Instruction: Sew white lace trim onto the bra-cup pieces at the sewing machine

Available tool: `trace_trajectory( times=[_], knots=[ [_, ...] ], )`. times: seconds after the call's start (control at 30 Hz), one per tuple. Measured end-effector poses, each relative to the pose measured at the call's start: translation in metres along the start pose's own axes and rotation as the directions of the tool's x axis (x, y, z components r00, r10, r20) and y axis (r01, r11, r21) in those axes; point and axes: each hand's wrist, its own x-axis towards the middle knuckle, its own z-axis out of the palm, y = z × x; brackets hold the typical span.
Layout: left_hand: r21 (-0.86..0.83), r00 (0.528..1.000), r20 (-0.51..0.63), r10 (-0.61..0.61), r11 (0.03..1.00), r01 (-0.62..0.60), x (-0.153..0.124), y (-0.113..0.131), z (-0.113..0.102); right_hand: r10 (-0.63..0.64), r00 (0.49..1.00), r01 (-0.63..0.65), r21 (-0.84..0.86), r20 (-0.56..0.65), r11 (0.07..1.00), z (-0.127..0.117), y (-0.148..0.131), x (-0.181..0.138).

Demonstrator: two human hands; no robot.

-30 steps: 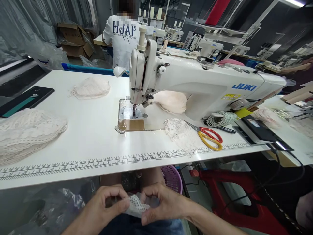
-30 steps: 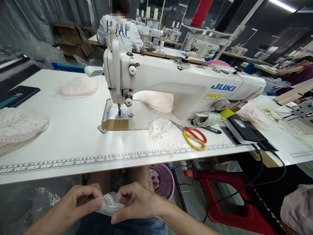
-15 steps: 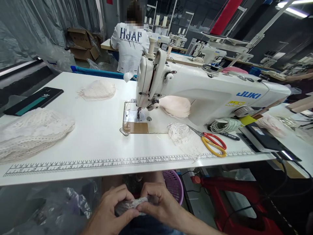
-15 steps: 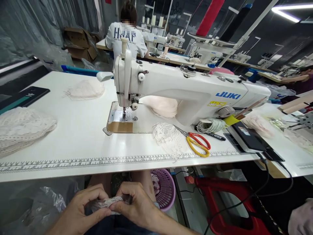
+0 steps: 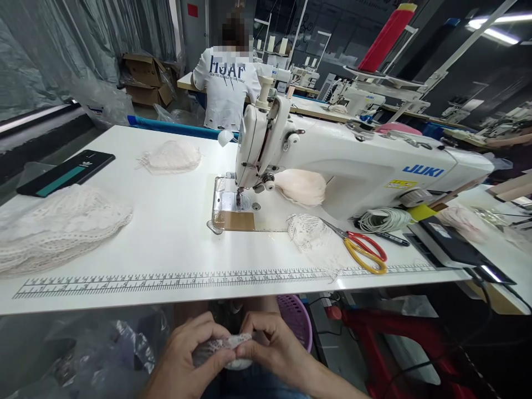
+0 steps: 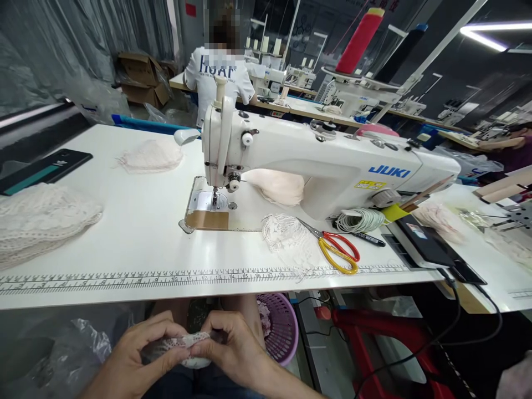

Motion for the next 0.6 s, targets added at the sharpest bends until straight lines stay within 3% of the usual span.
trace_trajectory(
  times=[0.17, 0.3, 0.4, 0.47, 0.53, 0.6],
  knots=[
    [-0.016, 0.994, 0.109, 0.018, 1.000, -0.016, 0.003, 0.006, -0.014, 0.053, 0.996, -0.057, 0.057, 0.066, 0.997, -0.003, -0.011, -0.001],
    [0.081, 0.988, 0.152, -0.009, 0.997, -0.003, 0.025, 0.042, -0.056, 0.008, 0.996, 0.007, -0.172, 0.086, 0.985, -0.007, -0.049, 0.011],
    [0.259, 0.985, 0.161, 0.067, 0.960, -0.108, 0.071, 0.075, -0.095, -0.073, 0.993, 0.105, -0.393, 0.095, 0.914, -0.017, -0.078, 0.039],
    [0.336, 0.970, 0.237, 0.054, 0.932, -0.134, 0.113, 0.088, -0.115, -0.173, 0.983, 0.173, -0.582, 0.056, 0.794, -0.029, -0.089, 0.063],
    [0.374, 0.962, 0.271, 0.040, 0.916, -0.144, 0.154, 0.092, -0.125, -0.283, 0.959, 0.173, -0.745, -0.022, 0.645, -0.046, -0.092, 0.085],
    [0.400, 0.957, 0.289, 0.031, 0.904, -0.151, 0.188, 0.089, -0.125, -0.349, 0.933, 0.131, -0.819, -0.089, 0.558, -0.066, -0.091, 0.100]
  ],
)
